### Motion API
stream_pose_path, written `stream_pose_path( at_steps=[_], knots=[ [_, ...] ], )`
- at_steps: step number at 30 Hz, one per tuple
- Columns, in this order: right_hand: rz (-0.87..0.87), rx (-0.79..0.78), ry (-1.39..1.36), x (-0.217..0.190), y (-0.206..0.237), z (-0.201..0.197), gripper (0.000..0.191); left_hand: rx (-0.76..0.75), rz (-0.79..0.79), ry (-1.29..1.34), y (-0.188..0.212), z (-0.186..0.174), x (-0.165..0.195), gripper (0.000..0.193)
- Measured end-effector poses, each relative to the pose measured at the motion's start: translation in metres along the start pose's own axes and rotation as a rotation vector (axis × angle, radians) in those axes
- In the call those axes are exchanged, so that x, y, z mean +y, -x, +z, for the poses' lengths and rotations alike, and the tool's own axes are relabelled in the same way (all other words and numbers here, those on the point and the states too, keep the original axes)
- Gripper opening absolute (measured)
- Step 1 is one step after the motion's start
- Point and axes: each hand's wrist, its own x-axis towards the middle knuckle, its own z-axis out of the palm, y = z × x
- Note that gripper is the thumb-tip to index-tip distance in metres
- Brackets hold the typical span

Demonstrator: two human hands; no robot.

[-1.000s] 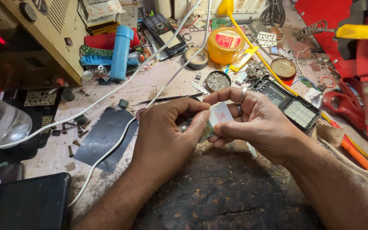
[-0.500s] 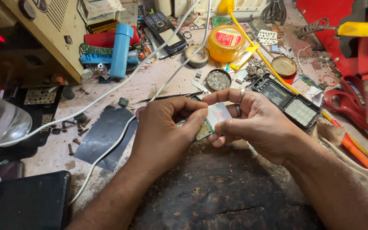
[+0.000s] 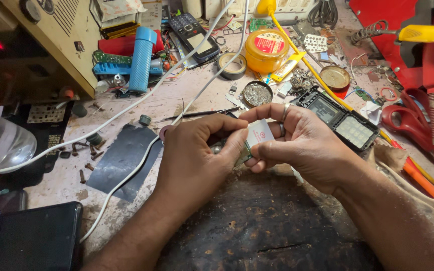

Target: The person handles a small circuit board and a camera module on a cluttered workbench. They use a yellow-handled screwdriver to adjust components, then attach a silver metal shield to the board and inspect the assembly.

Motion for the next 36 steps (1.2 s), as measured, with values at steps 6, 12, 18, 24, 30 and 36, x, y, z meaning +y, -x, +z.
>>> stream_pose_path(
  at_steps=[6,12,18,24,30,36],
  knots=[
    [-0.045,-0.054,-0.069,0.0007,0.0006,-0.0025,0.057,0.046,-0.015,-0.019,0.0025,-0.0025,0.0047,0.017],
    [-0.047,-0.043,-0.076,0.0007,0.0028,-0.0037,0.057,0.054,-0.027,0.025,0.0016,-0.0019,0.0047,0.017],
    [-0.04,-0.053,-0.097,0.0006,0.0019,-0.0018,0.054,0.06,-0.037,0.047,0.0006,-0.0018,0.0024,0.017],
    [-0.072,-0.064,-0.111,0.0007,0.0026,-0.0008,0.055,0.077,-0.012,0.063,0.0021,0.0002,0.0023,0.017],
    [-0.074,-0.046,-0.098,0.0013,0.0034,-0.0007,0.056,0.071,-0.005,0.041,0.0027,-0.0002,0.0033,0.016],
    [-0.043,-0.013,-0.075,0.0042,0.0003,-0.0013,0.055,0.096,0.073,0.039,0.0061,0.0032,0.0041,0.015]
  ],
)
